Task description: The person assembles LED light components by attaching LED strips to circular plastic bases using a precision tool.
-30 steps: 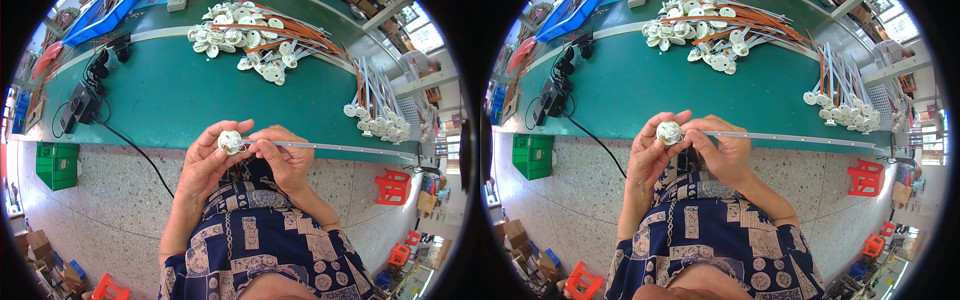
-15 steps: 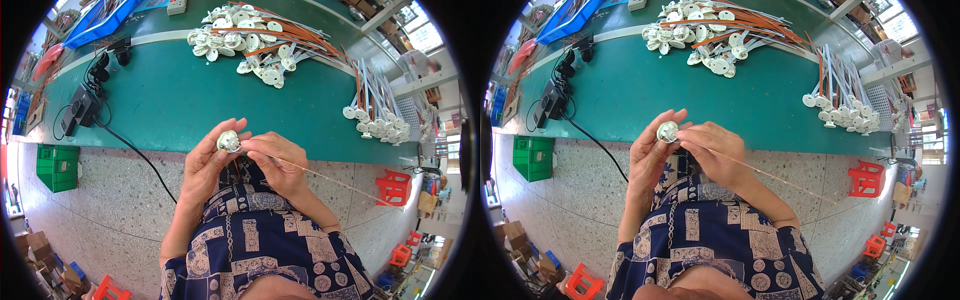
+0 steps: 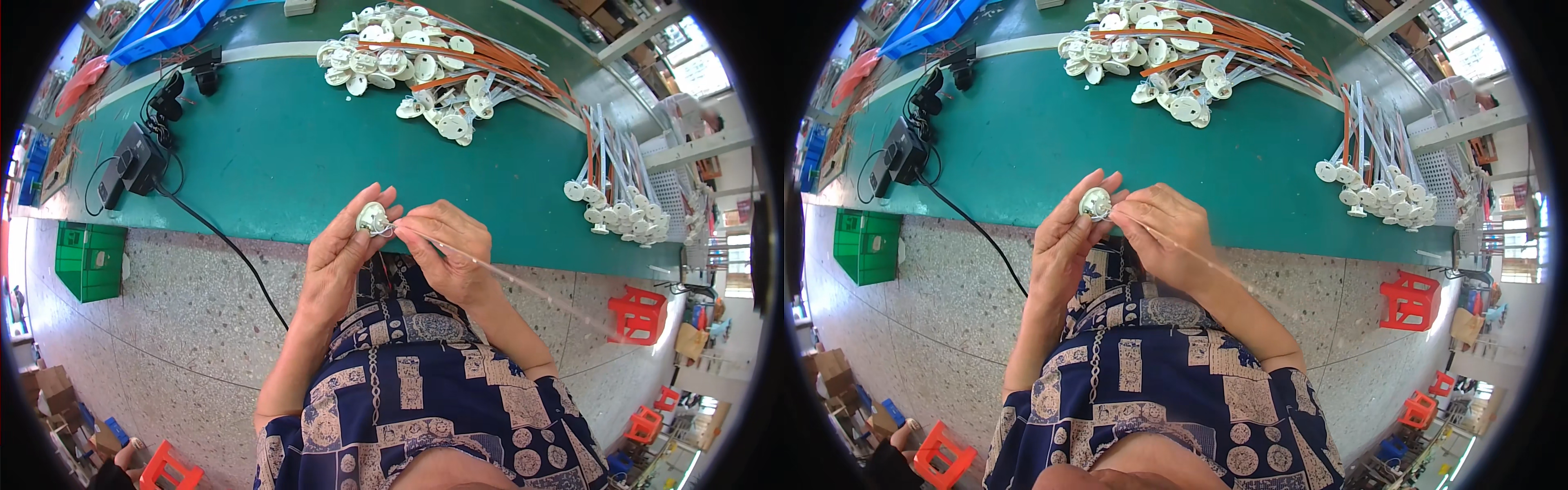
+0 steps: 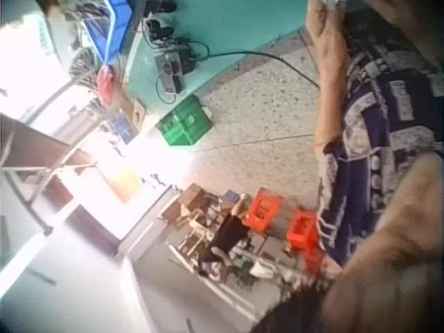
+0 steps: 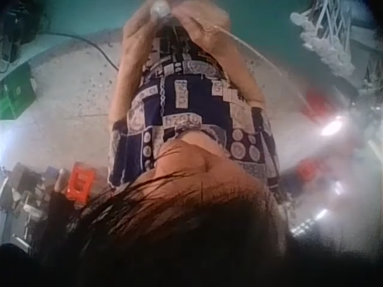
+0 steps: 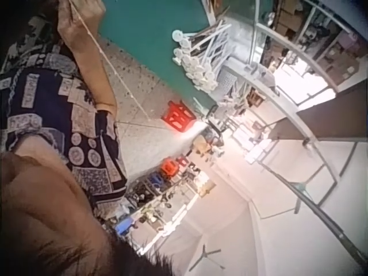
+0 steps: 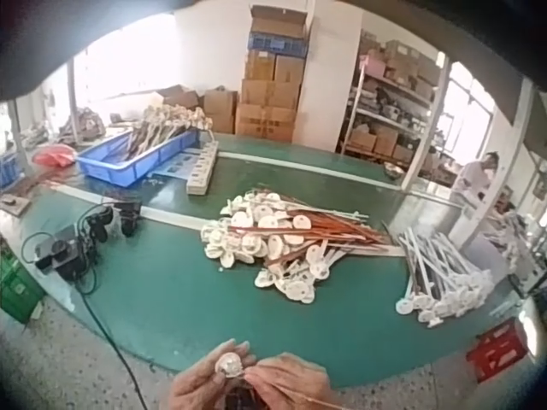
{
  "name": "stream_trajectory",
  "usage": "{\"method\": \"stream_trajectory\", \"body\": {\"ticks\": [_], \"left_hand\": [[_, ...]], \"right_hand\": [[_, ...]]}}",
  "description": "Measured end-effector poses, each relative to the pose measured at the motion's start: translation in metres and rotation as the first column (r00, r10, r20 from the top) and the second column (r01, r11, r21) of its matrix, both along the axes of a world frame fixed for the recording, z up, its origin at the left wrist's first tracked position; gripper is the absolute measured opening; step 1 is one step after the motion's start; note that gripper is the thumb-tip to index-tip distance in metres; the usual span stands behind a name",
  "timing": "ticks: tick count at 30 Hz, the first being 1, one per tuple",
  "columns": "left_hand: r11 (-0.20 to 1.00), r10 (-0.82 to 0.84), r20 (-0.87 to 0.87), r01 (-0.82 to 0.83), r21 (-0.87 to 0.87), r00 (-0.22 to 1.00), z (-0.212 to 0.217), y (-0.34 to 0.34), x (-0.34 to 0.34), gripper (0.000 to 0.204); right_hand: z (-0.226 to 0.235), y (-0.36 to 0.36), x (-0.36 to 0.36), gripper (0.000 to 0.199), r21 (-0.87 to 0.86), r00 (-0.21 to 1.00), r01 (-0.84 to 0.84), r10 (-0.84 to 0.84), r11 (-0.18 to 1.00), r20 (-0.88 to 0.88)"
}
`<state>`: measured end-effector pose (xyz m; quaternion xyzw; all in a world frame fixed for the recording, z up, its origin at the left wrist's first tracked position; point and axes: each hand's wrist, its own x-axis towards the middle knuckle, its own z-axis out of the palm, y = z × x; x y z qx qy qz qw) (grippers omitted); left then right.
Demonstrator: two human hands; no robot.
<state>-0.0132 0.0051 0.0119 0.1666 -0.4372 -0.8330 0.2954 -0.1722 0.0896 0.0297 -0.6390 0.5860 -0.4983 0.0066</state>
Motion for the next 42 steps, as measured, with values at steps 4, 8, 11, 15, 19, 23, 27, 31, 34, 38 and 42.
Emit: {"method": "stream_trajectory", "body": {"ticks": [4,8,11,15,19,23,27,31,34,38,42], "left_hand": [[0.999,0.023,-0.035,-0.022,0.026,0.999,-0.013,-0.007,0.001,0.049],[0.997,0.025,-0.047,-0.021,0.077,0.999,-0.016,-0.013,0.001,0.05],[0.995,0.025,-0.06,-0.019,0.094,0.998,-0.018,-0.015,0.002,0.049],[0.994,0.021,-0.046,-0.017,0.105,0.999,-0.016,-0.017,0.004,0.05],[0.992,0.021,-0.044,-0.016,0.122,0.999,-0.014,-0.019,0.006,0.05],[0.991,0.024,-0.048,-0.017,0.133,0.999,-0.014,-0.019,0.006,0.05],[0.992,0.049,-0.02,-0.046,0.117,0.999,-0.014,-0.014,0.003,0.052],[0.994,0.05,-0.029,-0.047,0.1,0.998,-0.017,-0.01,0.003,0.052],[0.994,0.063,-0.017,-0.061,0.09,0.998,-0.013,-0.01,0.002,0.053],[0.992,0.062,-0.044,-0.057,0.108,0.997,-0.017,-0.014,0.001,0.053],[0.995,0.045,-0.063,-0.039,0.097,0.997,-0.017,-0.018,0.002,0.054]], "right_hand": [[-0.003,-0.013,-0.001,0.009,0.035,1.0,-0.017,0.018,0.999,-0.01],[-0.001,-0.021,0.001,0.007,0.116,0.999,-0.033,0.028,0.993,0.044],[0.001,-0.024,0.001,0.007,0.137,0.999,-0.032,0.031,0.99,0.009],[0.007,-0.026,0.003,0.006,0.209,1.0,-0.031,0.03,0.977,0.01],[0.008,-0.028,0.006,0.006,0.224,1.0,-0.031,0.03,0.974,0.01],[0.007,-0.028,0.01,0.008,0.204,0.999,-0.02,0.028,0.979,-0.038],[-0.007,-0.021,0.011,0.01,0.09,0.997,0.004,0.003,0.996,-0.082],[-0.011,-0.015,0.012,0.01,0.076,0.996,0.02,-0.013,0.997,-0.084],[-0.008,-0.017,0.012,0.01,0.08,0.998,0.011,-0.006,0.997,-0.068],[-0.015,-0.022,0.011,0.01,0.084,1.0,0.02,-0.018,0.996,-0.025],[-0.01,-0.027,0.012,0.008,0.082,0.999,0.028,-0.025,0.996,-0.036]]}}
